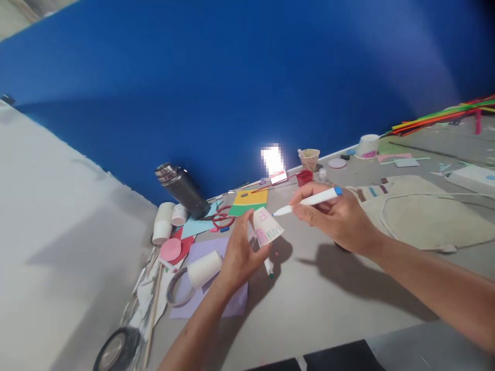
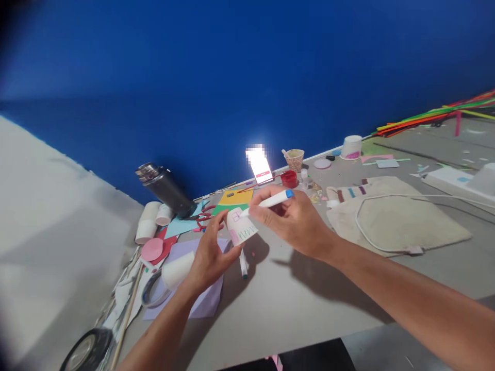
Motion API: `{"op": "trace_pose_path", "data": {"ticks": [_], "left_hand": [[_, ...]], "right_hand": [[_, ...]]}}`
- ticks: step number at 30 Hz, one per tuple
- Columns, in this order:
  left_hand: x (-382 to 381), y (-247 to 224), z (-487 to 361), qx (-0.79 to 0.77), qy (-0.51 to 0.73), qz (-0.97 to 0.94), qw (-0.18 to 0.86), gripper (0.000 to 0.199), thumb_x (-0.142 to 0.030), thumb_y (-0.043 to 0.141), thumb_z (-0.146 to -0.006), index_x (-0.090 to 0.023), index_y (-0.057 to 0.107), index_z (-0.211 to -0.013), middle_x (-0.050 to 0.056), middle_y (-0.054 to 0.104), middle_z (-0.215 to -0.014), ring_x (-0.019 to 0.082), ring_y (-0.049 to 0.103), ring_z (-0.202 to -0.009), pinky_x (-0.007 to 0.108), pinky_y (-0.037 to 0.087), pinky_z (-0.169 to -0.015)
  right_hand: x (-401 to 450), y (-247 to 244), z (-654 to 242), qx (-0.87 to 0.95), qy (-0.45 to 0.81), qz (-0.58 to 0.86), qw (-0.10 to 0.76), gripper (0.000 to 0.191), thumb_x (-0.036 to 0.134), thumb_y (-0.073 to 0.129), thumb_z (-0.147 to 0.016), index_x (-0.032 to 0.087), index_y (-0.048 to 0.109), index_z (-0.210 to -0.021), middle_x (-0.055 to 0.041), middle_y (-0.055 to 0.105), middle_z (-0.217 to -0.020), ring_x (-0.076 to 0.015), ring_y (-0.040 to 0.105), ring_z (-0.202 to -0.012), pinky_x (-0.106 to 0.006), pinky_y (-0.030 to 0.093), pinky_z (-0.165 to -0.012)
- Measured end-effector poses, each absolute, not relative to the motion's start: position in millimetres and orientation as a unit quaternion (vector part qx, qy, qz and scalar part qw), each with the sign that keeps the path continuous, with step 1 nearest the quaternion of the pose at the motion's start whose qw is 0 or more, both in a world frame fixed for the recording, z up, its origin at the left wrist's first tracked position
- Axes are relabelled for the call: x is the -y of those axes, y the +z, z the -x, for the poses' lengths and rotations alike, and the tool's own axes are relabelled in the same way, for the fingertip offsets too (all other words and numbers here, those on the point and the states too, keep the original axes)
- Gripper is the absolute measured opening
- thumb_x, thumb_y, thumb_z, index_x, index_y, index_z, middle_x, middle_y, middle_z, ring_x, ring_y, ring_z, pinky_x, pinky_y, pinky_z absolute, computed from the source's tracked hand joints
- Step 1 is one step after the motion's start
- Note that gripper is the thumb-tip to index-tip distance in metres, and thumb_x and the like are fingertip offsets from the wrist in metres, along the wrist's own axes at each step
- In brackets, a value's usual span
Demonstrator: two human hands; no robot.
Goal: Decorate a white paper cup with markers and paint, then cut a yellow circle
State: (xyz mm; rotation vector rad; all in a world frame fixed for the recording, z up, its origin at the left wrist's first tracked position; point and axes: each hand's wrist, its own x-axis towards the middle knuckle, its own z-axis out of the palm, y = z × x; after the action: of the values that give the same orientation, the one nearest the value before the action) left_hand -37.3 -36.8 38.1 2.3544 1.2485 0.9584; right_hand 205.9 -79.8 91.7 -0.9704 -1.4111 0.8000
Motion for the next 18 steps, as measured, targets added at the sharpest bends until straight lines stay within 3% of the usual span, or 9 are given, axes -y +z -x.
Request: {"op": "trace_pose_path", "data": {"ticks": [3, 10, 18], "left_hand": [[43.0, 38.0, 46.1, -0.424, 0.356, -0.812, 0.186, 0.071, -0.023, 0.074, -0.084, -0.025, 0.044, -0.148, 0.014, 0.055, -0.151, 0.033, 0.055, -0.139, 0.052, 0.048, -0.114], [46.8, 28.4, 55.4, -0.386, 0.363, -0.832, 0.166, 0.069, -0.020, 0.073, -0.083, -0.024, 0.044, -0.146, 0.015, 0.058, -0.142, 0.033, 0.056, -0.135, 0.052, 0.051, -0.110], [48.2, 31.3, 58.3, -0.372, 0.360, -0.837, 0.179, 0.068, -0.017, 0.071, -0.080, -0.022, 0.045, -0.143, 0.016, 0.058, -0.141, 0.033, 0.054, -0.135, 0.053, 0.050, -0.113]], "right_hand": [[81.7, 91.9, -186.5, 0.654, 0.268, 0.398, 0.585, 0.021, 0.037, 0.070, -0.091, 0.023, 0.068, -0.075, 0.0009, 0.062, -0.063, -0.0115, 0.051, -0.052, -0.025, 0.040, -0.046], [82.2, 49.7, -182.8, 0.752, 0.143, 0.372, 0.526, 0.013, 0.029, 0.065, -0.100, 0.024, 0.072, -0.090, -0.0009, 0.075, -0.072, -0.0136, 0.065, -0.054, -0.024, 0.052, -0.052], [80.7, 45.2, -179.6, 0.805, 0.073, 0.328, 0.489, 0.009, 0.018, 0.064, -0.099, 0.021, 0.071, -0.094, -0.0022, 0.076, -0.075, -0.0147, 0.071, -0.060, -0.024, 0.056, -0.058]]}}
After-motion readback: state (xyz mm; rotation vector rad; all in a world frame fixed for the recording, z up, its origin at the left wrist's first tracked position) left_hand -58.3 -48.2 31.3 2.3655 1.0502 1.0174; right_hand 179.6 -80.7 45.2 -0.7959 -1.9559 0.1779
